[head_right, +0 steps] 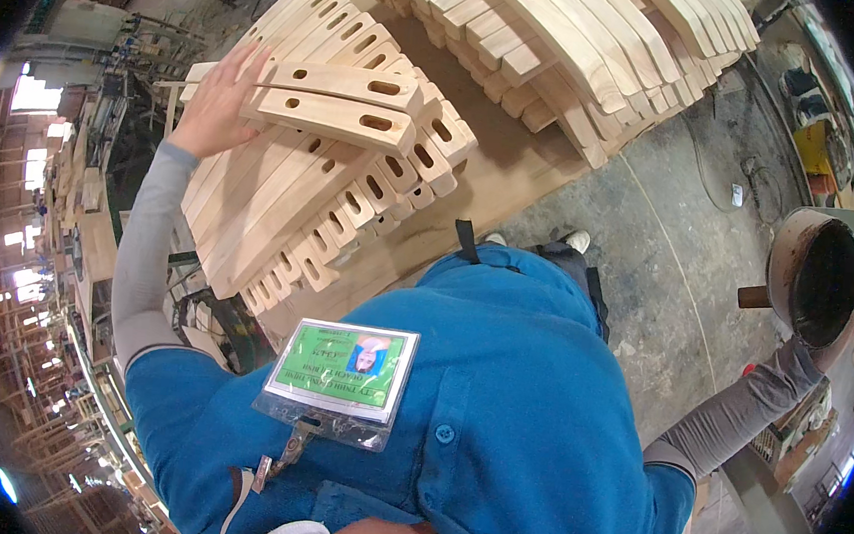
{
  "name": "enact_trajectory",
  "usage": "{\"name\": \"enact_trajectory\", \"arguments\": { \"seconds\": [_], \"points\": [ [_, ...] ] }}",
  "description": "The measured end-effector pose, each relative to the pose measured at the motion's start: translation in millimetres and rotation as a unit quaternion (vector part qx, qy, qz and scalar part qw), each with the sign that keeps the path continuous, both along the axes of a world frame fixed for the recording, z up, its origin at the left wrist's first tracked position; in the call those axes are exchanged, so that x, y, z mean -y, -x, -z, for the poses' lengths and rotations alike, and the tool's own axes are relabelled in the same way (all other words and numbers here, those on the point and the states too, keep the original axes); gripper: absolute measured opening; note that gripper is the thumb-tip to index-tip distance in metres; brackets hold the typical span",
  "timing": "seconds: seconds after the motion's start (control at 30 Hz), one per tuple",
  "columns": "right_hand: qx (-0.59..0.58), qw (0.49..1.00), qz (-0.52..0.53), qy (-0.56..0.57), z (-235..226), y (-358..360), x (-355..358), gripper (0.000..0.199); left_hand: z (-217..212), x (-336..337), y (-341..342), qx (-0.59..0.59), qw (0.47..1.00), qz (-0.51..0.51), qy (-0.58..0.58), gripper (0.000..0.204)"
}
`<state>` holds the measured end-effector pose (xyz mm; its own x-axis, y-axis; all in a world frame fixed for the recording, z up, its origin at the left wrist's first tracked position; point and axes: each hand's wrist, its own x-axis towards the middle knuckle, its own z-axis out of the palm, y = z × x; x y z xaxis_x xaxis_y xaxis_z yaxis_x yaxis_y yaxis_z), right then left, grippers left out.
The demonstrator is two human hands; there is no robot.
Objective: The person applies a light-colored liquid to the slots of stacked wooden chair parts using a small brush and container. They repeatedly dip the brush into the container and apply the liquid to multiple pieces, then stack the treated parts on a pile.
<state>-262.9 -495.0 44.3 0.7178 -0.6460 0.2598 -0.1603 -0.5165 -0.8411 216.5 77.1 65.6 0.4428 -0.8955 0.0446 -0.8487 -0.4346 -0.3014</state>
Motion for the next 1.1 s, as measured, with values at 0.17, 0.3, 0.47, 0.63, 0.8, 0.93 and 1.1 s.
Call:
{"name": "enact_trajectory", "arguments": {
  "seconds": [0.17,0.3,0.47,0.63,0.8,0.93,1.1],
  "points": [
    [0.045,0.998,0.019,-0.040,10,5,13,0.047,9,11,-24,-0.099,0.989,-0.038,-0.100,0.079],
    [0.066,0.996,0.057,0.028,19,5,23,0.045,0,12,-9,-0.131,0.989,-0.052,-0.036,0.065],
    [0.090,0.990,0.077,-0.073,36,25,76,0.042,-36,25,2,-0.037,0.979,-0.136,0.144,0.061],
    [0.234,0.910,0.083,-0.331,49,37,153,0.040,-82,80,21,0.060,0.934,-0.150,0.318,0.065],
    [0.103,0.987,0.116,-0.049,53,28,218,0.033,-97,177,43,0.093,0.893,-0.138,0.418,0.069],
    [0.196,0.962,0.101,-0.160,45,38,290,0.029,-108,281,59,0.166,0.911,-0.066,0.373,0.072],
    [0.253,0.912,0.179,-0.270,2,60,342,0.028,-118,414,71,0.169,0.936,0.012,0.307,0.070]
  ]
}}
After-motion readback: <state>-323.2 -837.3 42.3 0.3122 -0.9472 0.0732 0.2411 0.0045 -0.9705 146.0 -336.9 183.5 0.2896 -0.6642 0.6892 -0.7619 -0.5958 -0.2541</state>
